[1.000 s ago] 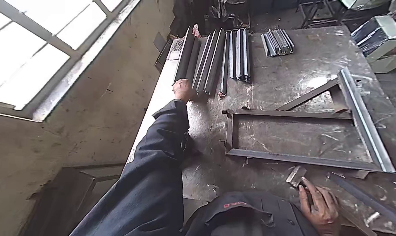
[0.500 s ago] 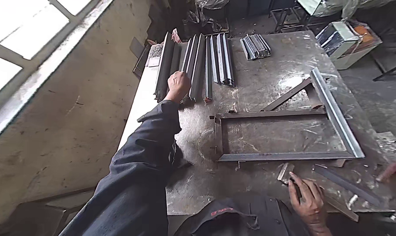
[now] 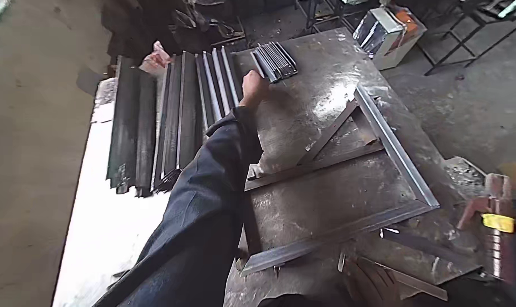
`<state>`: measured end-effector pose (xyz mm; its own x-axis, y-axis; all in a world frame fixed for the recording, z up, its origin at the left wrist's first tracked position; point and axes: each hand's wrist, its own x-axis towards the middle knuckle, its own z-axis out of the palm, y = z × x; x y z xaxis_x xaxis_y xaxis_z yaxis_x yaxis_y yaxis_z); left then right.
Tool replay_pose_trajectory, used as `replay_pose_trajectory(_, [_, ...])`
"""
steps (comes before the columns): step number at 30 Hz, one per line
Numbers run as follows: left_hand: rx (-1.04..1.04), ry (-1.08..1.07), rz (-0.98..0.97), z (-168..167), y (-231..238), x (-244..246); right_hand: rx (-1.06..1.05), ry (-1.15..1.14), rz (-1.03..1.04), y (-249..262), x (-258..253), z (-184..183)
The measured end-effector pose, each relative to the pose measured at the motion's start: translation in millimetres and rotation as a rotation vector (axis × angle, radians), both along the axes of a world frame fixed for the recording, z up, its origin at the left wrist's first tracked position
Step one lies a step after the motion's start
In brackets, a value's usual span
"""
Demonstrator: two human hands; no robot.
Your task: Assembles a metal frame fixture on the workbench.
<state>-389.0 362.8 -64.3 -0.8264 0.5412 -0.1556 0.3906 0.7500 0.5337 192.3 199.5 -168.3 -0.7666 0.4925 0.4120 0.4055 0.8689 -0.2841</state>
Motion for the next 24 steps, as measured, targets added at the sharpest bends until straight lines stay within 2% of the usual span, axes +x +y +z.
replay_pose_trajectory(2, [-0.049, 0.031, 0.084, -10, 20, -2, 0.009, 0.051, 0.018, 2, 5, -14])
replay_pose_trajectory(6, [-0.219, 0.147, 0.081, -24, 42, -12, -0.04, 0.057, 0.031, 6, 0, -3])
replay_pose_trajectory(9, [-0.259, 0.203, 0.088, -14, 39, -14, -0.055, 0.062, 0.03, 6, -2, 0])
replay_pose_trajectory(11, [-0.234, 0.251, 0.09, 2, 21, -20, -0.042, 0.079, 0.035, 6, -2, -1])
replay_pose_trajectory(14, [-0.125, 0.299, 0.093, 51, -23, -33, 0.019, 0.129, 0.025, 7, -4, -7])
replay_pose_trajectory(17, [0.034, 0.28, 0.032, 104, -90, -37, 0.105, 0.131, -0.001, 7, -8, -10])
replay_pose_trajectory(19, [0.196, 0.194, -0.129, 127, -148, -36, 0.103, 0.096, -0.006, 4, -7, -7])
replay_pose_trajectory(21, [0.345, -0.02, -0.305, 142, -207, -36, 0.079, 0.076, 0.006, 4, -7, -4])
replay_pose_trajectory(24, [0.306, -0.182, -0.448, 152, -281, -24, 0.061, 0.075, 0.027, 3, -9, 1])
